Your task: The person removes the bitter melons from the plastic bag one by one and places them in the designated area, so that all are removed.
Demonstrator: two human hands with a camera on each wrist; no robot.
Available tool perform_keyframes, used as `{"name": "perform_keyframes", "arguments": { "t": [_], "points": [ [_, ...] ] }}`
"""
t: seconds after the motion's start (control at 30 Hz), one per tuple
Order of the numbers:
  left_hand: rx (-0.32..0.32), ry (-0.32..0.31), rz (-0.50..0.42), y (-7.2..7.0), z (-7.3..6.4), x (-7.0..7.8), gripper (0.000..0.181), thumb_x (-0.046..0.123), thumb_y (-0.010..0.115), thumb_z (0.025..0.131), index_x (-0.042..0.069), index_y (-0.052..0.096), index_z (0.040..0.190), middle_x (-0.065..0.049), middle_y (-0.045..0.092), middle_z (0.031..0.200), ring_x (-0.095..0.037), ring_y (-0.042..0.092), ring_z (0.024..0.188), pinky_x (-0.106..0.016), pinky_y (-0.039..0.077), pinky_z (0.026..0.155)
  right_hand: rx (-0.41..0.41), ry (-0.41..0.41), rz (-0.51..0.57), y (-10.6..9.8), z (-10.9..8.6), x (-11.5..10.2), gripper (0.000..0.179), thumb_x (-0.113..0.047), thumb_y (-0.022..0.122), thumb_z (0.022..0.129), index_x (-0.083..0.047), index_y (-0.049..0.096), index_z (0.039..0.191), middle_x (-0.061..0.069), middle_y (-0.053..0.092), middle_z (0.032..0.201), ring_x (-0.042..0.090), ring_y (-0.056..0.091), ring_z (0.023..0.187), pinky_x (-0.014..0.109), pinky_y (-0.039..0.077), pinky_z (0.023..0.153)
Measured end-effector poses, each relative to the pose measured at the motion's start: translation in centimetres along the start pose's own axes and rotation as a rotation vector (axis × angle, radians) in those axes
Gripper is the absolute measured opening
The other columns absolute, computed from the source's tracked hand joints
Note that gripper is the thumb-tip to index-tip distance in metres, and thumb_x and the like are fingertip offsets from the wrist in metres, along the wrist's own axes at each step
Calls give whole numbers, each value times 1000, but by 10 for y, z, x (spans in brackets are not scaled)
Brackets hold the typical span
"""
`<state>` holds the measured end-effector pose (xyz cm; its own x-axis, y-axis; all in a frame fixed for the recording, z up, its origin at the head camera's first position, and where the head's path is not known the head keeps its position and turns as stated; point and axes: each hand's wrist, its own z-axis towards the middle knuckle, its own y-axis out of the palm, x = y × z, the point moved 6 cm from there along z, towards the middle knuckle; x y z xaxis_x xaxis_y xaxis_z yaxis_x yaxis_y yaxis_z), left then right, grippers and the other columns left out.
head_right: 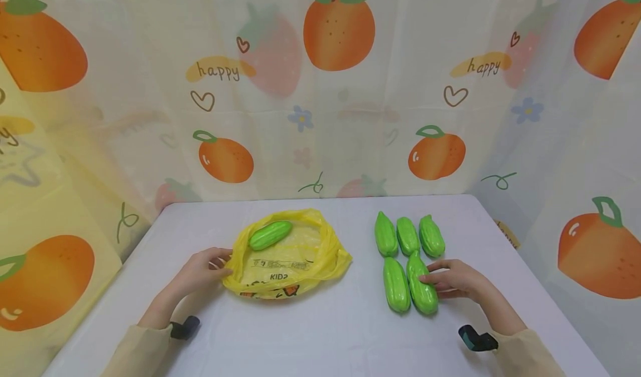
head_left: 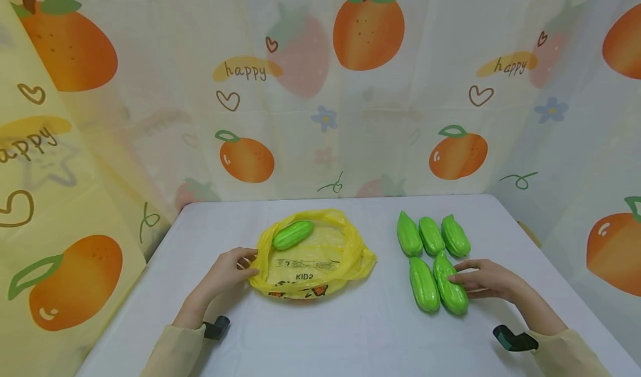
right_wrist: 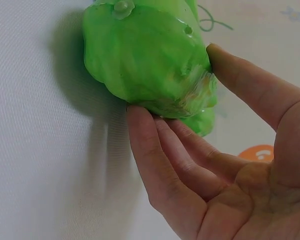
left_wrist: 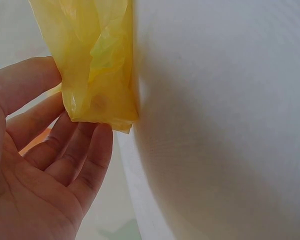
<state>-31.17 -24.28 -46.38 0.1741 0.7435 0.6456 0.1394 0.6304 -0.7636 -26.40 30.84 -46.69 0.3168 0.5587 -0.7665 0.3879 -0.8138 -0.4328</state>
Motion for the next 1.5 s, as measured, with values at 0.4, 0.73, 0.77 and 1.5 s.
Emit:
{"name": "perform_keyframes", "arguments": {
  "t": [0.4,0.73,0.77,1.5],
  "points": [
    [-2,1,2,0,0,1,48,19,75,81,3,60,124,-7,64,107,-17,57,88,-29,48,72,6,0,-18,0,1,-1,73,-31,65,89,17,34,134,24,59,117,20,64,94,39,54,83],
    [-3,-1,3,0,0,-1,49,19,75,81,3,60,124,-6,64,107,-16,57,88,-29,48,72,7,4,-23,0,2,-1,72,-32,65,90,17,36,134,26,58,119,20,64,95,39,54,83],
    [-3,0,3,0,0,-1,49,19,75,81,3,60,124,-6,64,107,-16,58,88,-29,48,72,6,3,-21,0,2,-1,72,-32,65,90,17,36,134,26,58,119,20,64,95,39,54,83],
    [0,-6,-4,-1,-1,0,49,20,75,81,3,60,124,-7,64,107,-17,58,89,-30,49,72,13,-8,1,2,2,-2,69,-30,66,89,16,38,134,24,59,117,20,63,94,40,54,82]
  ]
}}
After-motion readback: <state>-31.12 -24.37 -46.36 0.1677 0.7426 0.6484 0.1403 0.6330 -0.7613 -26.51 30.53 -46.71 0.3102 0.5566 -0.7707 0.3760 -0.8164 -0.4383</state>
